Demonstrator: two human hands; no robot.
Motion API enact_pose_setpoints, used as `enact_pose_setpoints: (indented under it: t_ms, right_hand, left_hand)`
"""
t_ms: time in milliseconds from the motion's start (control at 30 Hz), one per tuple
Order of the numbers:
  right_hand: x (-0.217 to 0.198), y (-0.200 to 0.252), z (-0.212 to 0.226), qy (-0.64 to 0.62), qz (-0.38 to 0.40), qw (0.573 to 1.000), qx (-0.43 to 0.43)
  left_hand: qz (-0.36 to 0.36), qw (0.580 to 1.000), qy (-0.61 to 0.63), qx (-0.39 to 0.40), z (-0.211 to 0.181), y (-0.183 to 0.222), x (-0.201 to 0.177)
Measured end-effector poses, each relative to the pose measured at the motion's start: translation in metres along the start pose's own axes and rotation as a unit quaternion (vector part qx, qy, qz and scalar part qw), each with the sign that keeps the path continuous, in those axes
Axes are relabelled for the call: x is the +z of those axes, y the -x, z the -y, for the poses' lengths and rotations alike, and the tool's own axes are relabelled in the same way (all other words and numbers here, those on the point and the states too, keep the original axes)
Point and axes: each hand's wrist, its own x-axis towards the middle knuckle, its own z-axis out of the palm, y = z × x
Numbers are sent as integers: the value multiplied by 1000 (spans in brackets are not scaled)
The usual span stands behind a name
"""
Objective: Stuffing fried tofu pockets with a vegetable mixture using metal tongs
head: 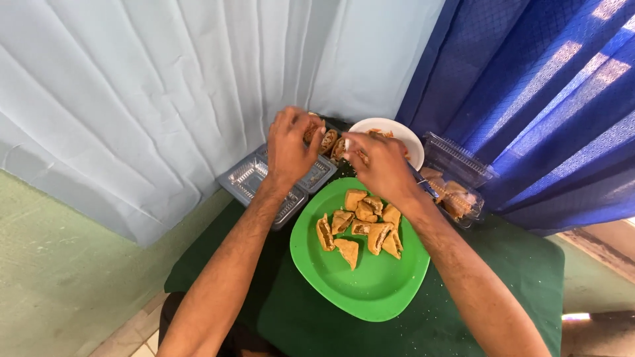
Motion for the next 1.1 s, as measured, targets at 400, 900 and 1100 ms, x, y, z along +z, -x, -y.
enact_pose_setpoints:
  t_ms: [400, 900, 1100]
  right_hand:
    - [-76, 32, 30, 49, 302, 937, 168]
    - [-30, 58, -29, 203, 364, 896, 153]
    - [-60, 49, 5, 189, 357, 898, 173]
  left_hand:
    - [-25, 993, 82, -81, 1, 19, 5]
    - [-51, 993, 48, 95, 2, 21, 7]
    - [-50, 990, 19, 133, 4, 23, 4]
